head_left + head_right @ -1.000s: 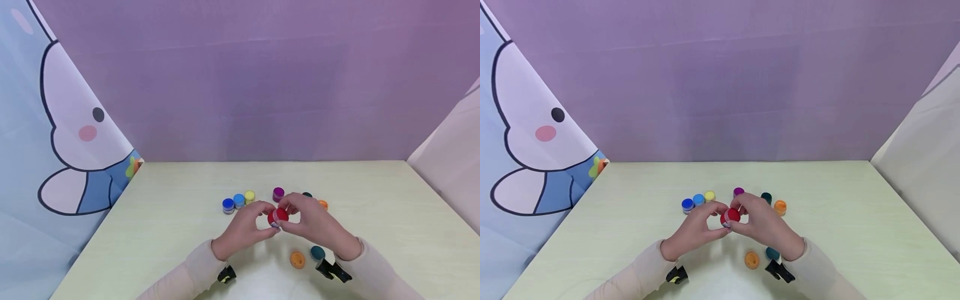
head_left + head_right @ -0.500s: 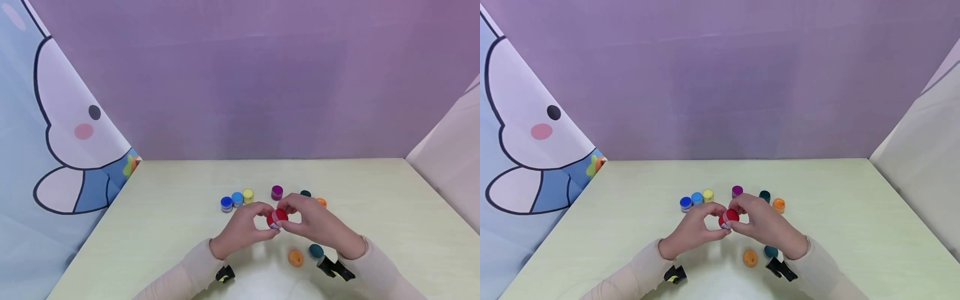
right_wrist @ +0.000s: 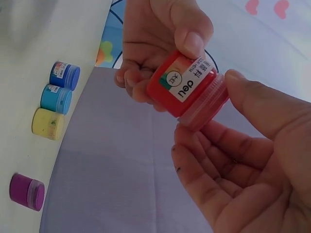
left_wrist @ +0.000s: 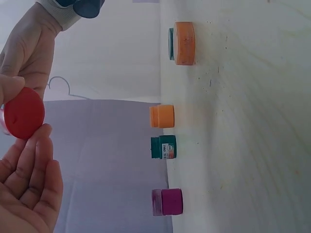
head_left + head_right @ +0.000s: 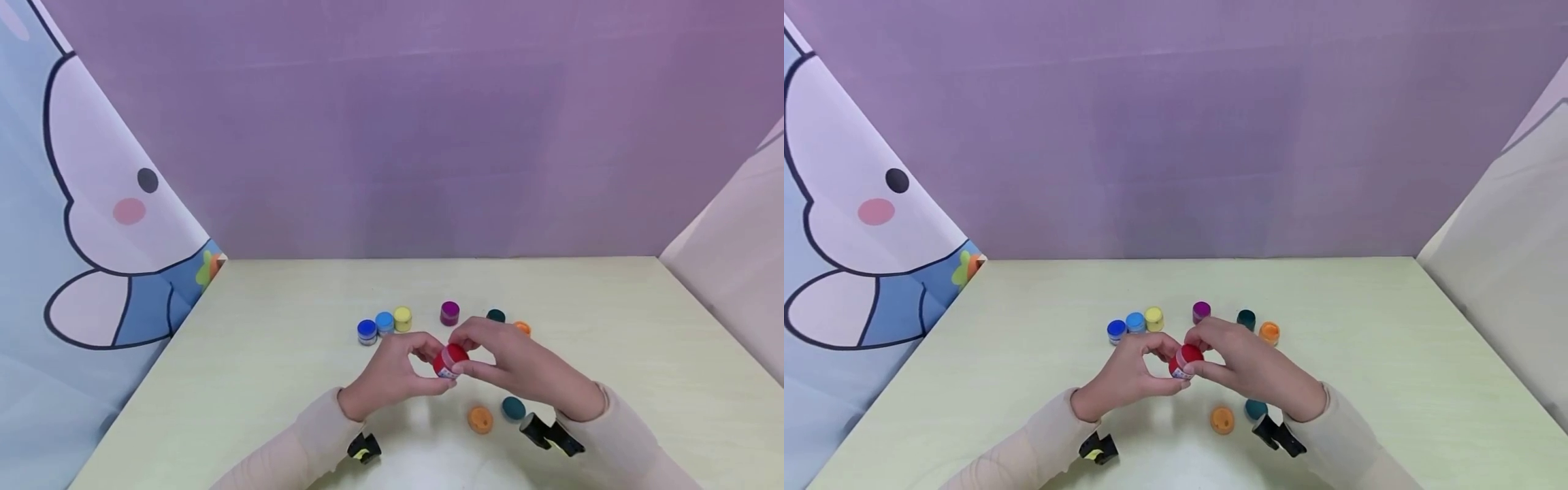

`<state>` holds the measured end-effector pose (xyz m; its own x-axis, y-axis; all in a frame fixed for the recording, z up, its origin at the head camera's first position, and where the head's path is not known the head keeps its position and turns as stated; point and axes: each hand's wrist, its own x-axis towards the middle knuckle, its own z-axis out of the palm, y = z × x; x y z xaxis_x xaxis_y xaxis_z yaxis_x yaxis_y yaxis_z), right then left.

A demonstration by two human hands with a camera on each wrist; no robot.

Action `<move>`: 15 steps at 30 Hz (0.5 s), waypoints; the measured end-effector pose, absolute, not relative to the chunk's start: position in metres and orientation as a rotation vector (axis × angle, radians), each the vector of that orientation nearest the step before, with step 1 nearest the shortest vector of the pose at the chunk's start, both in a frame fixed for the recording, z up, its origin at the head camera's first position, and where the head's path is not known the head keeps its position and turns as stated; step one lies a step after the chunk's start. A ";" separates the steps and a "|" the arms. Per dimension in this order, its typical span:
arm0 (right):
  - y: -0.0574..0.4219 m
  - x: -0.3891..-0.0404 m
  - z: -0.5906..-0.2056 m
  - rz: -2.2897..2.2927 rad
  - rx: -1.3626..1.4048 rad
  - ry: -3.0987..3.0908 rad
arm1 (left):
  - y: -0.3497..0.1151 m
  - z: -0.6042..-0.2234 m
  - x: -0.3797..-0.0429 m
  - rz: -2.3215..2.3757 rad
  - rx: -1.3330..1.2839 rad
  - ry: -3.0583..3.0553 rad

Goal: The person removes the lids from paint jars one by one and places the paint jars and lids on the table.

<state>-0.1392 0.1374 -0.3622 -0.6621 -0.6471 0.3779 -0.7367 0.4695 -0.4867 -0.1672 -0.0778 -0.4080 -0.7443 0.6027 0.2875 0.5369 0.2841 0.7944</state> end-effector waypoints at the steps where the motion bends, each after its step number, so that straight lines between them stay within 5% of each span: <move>1: 0.137 -0.139 -0.362 0.946 1.227 -2.570 | -0.078 -0.408 -0.167 1.483 1.090 2.453; 15: 0.137 -0.140 -0.363 0.866 1.384 -2.444 | -0.082 -0.404 -0.168 1.501 1.096 2.384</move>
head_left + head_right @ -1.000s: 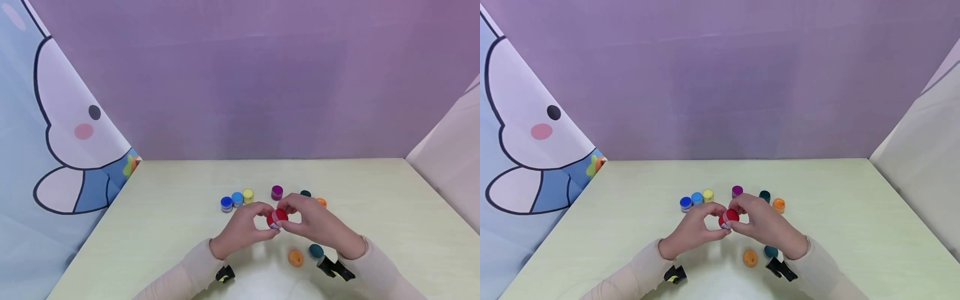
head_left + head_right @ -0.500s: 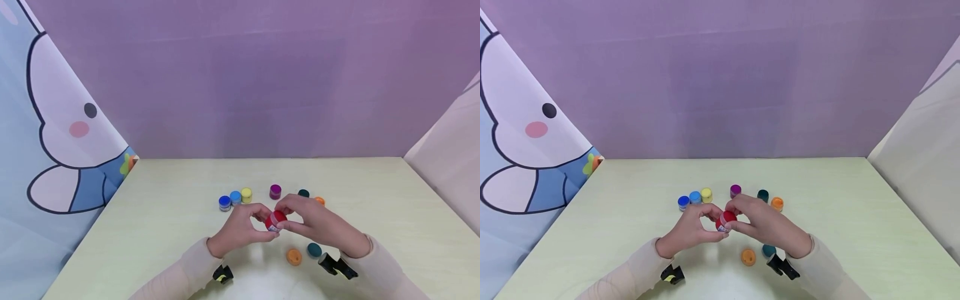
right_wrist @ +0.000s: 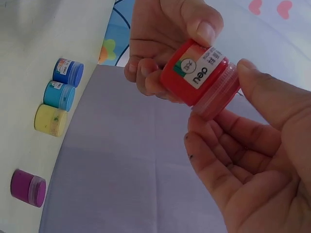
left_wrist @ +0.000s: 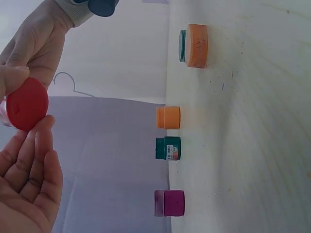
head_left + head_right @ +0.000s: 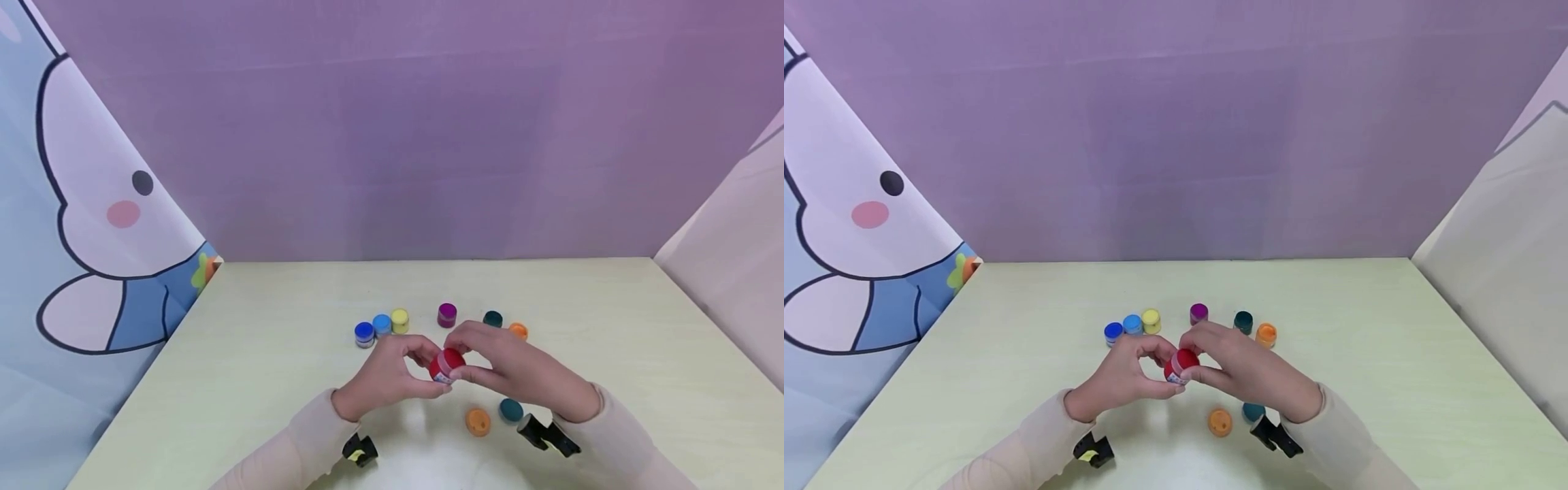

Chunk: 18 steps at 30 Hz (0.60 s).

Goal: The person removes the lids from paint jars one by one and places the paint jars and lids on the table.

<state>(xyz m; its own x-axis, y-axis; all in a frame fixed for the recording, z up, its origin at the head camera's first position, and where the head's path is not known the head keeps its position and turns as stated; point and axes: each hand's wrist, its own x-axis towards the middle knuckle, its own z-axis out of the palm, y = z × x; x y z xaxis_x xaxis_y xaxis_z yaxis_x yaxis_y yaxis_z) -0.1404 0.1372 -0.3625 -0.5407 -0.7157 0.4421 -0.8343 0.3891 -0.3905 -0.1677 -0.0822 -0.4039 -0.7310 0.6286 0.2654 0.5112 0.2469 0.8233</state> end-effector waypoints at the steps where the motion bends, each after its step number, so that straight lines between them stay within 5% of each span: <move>1: 0.138 -0.140 -0.362 0.874 1.404 -2.436 | -0.082 -0.404 -0.168 1.504 1.091 2.365; 18: 0.148 -0.144 -0.357 0.898 1.657 -2.381 | -0.080 -0.403 -0.167 1.473 1.086 2.262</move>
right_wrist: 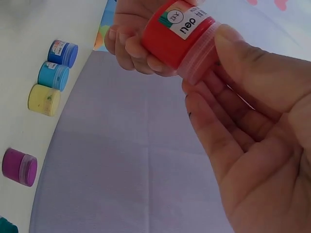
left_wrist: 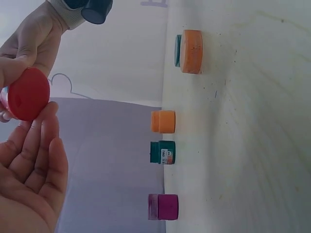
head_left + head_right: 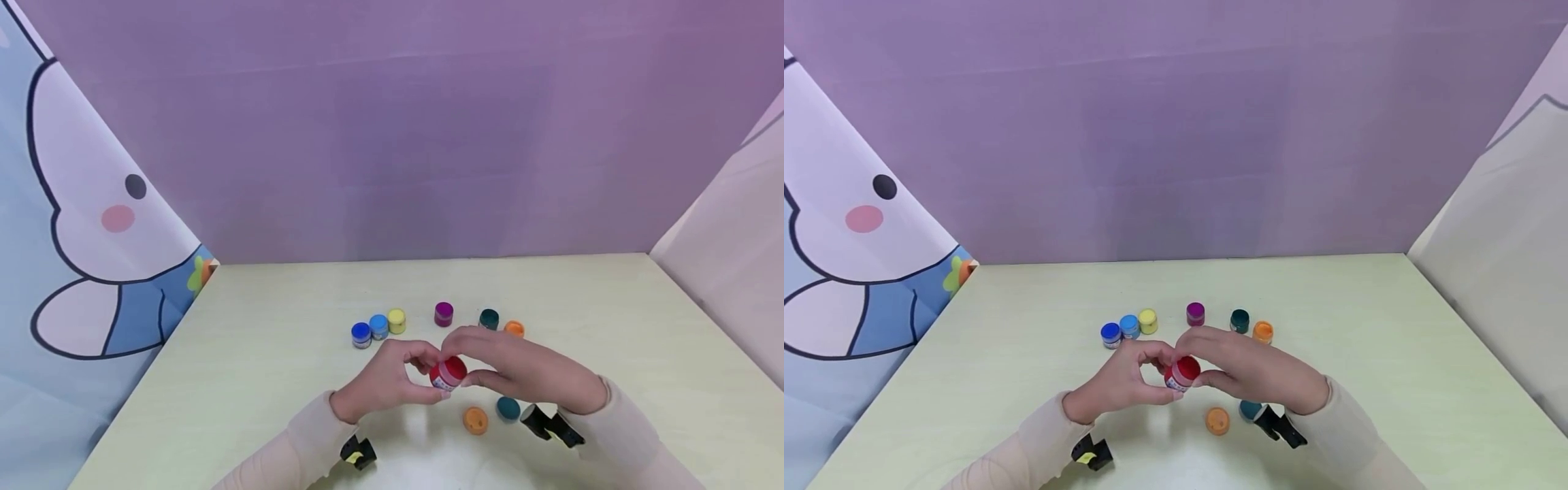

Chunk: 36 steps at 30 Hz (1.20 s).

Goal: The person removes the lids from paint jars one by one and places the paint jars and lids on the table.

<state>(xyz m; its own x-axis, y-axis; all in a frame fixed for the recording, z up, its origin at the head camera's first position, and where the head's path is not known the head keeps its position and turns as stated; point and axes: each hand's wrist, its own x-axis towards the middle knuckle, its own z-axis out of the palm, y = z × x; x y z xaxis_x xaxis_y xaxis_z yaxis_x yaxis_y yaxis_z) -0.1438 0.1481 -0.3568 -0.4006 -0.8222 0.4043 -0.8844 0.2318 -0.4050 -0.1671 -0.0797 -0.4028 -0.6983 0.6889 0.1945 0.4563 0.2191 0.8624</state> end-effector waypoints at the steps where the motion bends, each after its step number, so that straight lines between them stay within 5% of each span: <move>1: 0.148 -0.143 -0.356 0.894 1.648 -2.396 | -0.080 -0.403 -0.167 1.471 1.092 2.266; 19: 0.130 -0.139 -0.367 1.036 0.927 -2.780 | -0.078 -0.411 -0.169 1.446 1.047 2.415; 36: 0.134 -0.138 -0.361 1.010 1.061 -2.788 | -0.076 -0.413 -0.169 1.414 1.081 2.379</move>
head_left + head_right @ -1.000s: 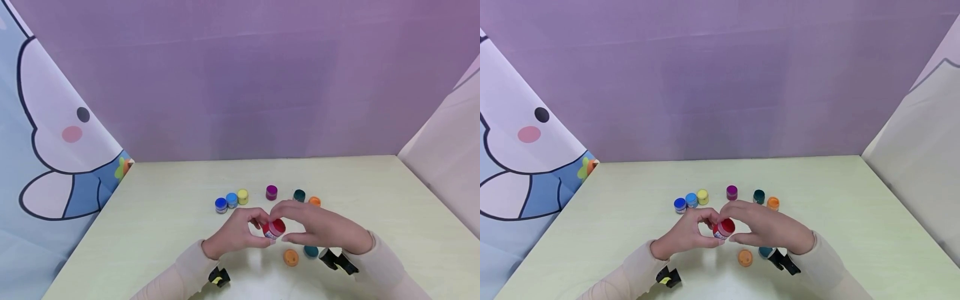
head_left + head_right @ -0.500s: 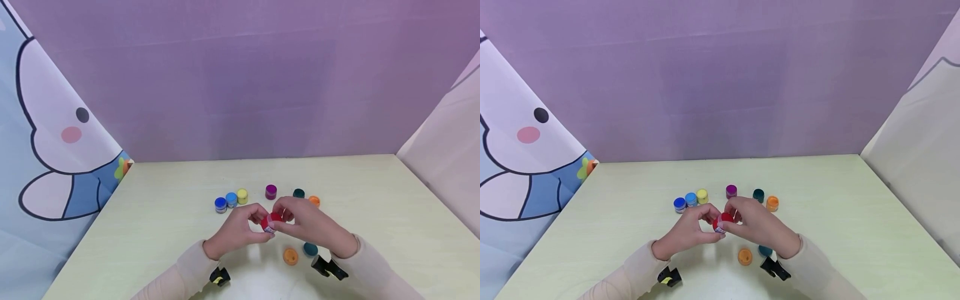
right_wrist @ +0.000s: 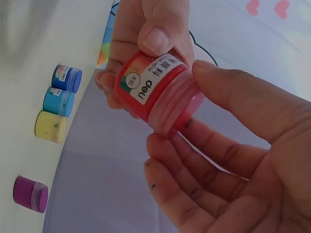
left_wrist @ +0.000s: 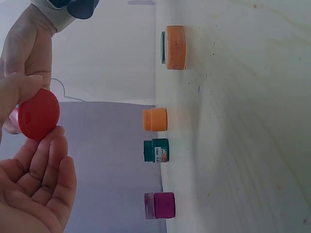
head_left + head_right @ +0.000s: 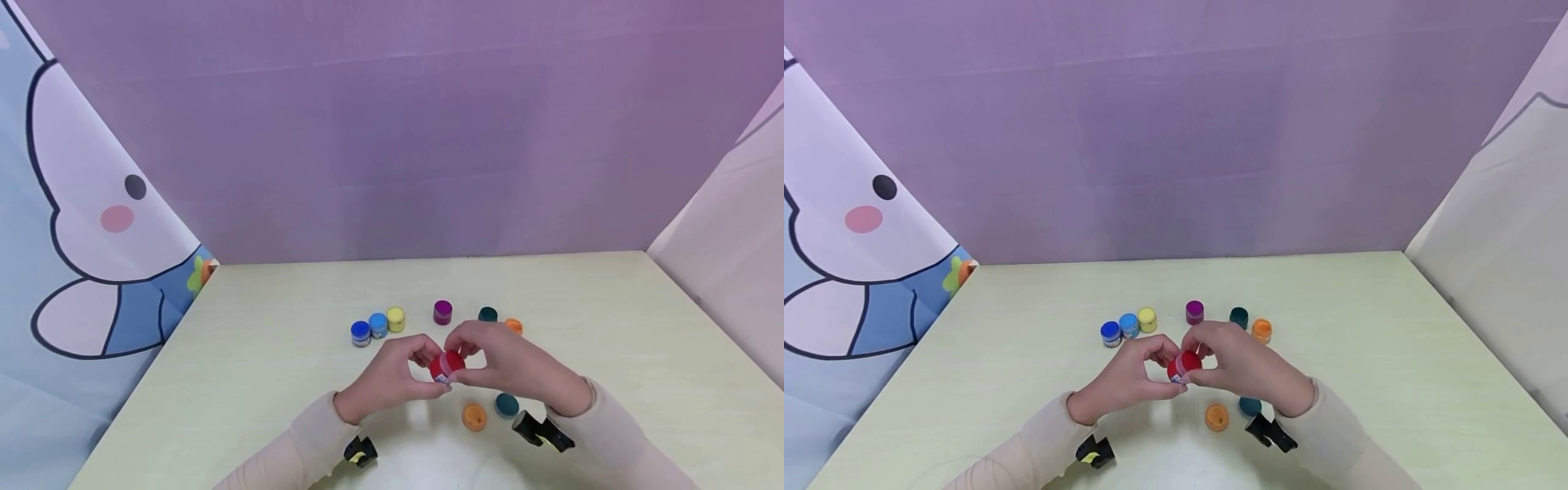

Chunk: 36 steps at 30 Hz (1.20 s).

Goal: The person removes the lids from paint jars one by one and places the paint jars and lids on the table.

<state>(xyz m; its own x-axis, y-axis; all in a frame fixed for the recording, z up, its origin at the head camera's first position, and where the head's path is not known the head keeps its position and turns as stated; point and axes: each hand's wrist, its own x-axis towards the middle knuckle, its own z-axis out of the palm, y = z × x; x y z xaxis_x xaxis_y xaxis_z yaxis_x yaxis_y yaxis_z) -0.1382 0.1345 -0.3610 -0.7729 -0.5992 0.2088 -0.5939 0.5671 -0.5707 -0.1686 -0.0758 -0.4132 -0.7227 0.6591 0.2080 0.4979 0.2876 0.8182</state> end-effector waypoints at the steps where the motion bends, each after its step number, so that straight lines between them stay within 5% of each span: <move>1: 0.135 -0.139 -0.361 -1.002 -1.091 2.771 | -0.076 -0.413 -0.169 1.414 1.085 2.377; 17: 0.143 -0.142 -0.359 -0.891 -1.586 2.641 | -0.075 -0.411 -0.168 1.422 1.034 2.290; 29: 0.141 -0.136 -0.358 -1.007 -0.981 2.799 | -0.077 -0.413 -0.170 1.432 1.026 2.321; 36: 0.136 -0.135 -0.359 -1.135 -0.861 2.769 | -0.077 -0.413 -0.170 1.427 1.021 2.335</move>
